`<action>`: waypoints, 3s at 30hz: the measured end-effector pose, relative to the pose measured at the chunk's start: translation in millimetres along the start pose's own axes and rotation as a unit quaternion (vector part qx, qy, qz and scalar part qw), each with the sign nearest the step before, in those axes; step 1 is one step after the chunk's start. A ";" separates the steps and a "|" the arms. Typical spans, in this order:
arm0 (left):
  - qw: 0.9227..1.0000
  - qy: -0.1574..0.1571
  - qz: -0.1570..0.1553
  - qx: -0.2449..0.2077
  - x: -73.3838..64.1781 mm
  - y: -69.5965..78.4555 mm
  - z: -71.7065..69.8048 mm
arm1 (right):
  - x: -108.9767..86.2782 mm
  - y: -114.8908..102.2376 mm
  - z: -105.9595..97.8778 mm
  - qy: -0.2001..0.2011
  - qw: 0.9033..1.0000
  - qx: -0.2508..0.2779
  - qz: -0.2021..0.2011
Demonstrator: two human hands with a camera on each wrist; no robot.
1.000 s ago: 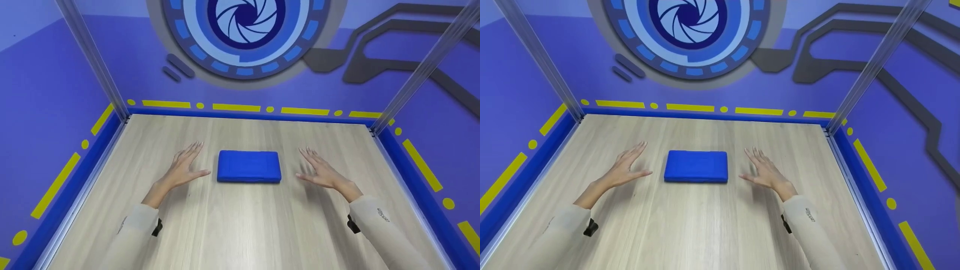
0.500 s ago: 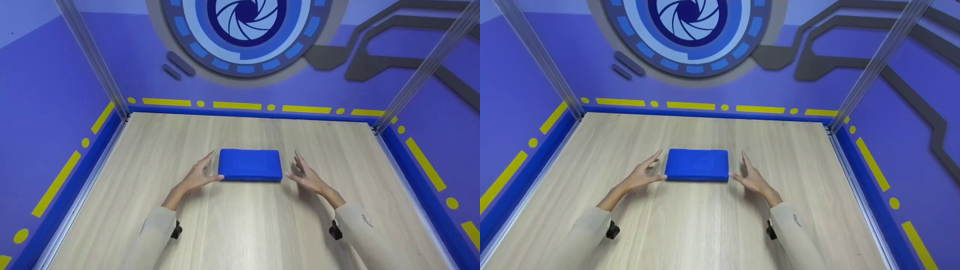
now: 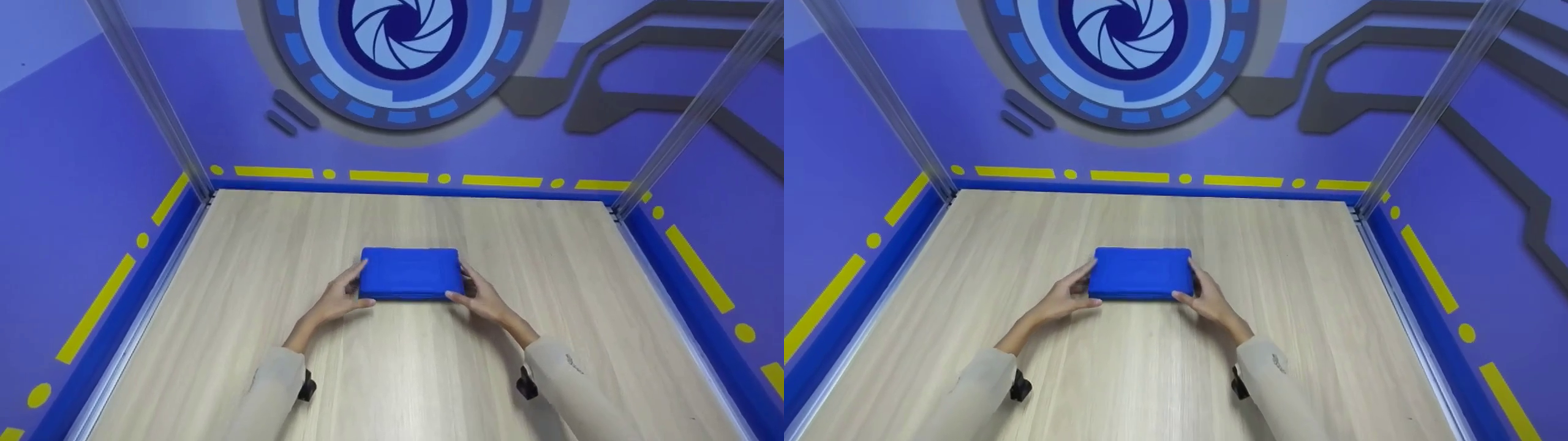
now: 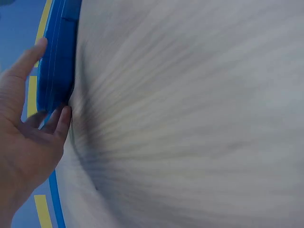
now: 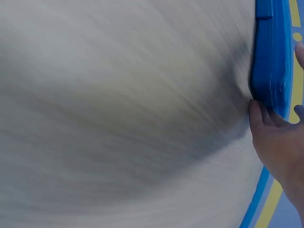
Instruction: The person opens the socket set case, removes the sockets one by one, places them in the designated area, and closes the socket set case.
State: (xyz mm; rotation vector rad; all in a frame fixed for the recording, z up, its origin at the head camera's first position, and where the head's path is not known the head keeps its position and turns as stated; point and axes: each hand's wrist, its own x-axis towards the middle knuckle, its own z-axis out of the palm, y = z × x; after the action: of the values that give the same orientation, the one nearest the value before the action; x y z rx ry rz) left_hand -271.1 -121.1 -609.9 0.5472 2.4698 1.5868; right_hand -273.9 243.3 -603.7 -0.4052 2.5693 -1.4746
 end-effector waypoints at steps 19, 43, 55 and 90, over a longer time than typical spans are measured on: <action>0.994 0.049 -0.035 0.094 12.6 12.2 9.6 | 2.6 -3.2 11.0 0.032 0.999 -0.011 -0.001; 0.995 0.092 0.000 0.032 12.8 11.3 14.5 | 0.3 -4.0 14.1 0.065 0.997 -0.002 -0.029; 0.993 0.113 -0.043 -0.008 17.0 21.8 2.3 | 12.0 -23.8 4.0 0.064 0.994 0.056 0.071; 0.977 0.012 0.115 0.178 20.6 20.2 -1.9 | 9.9 -27.9 -33.4 -0.041 0.977 0.155 0.141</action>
State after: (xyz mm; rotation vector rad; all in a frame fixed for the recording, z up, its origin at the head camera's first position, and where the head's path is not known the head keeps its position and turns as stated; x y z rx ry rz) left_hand -286.3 -107.3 -589.4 0.8978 2.8138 1.2229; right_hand -287.7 254.3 -562.8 -0.0555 2.1732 -1.6694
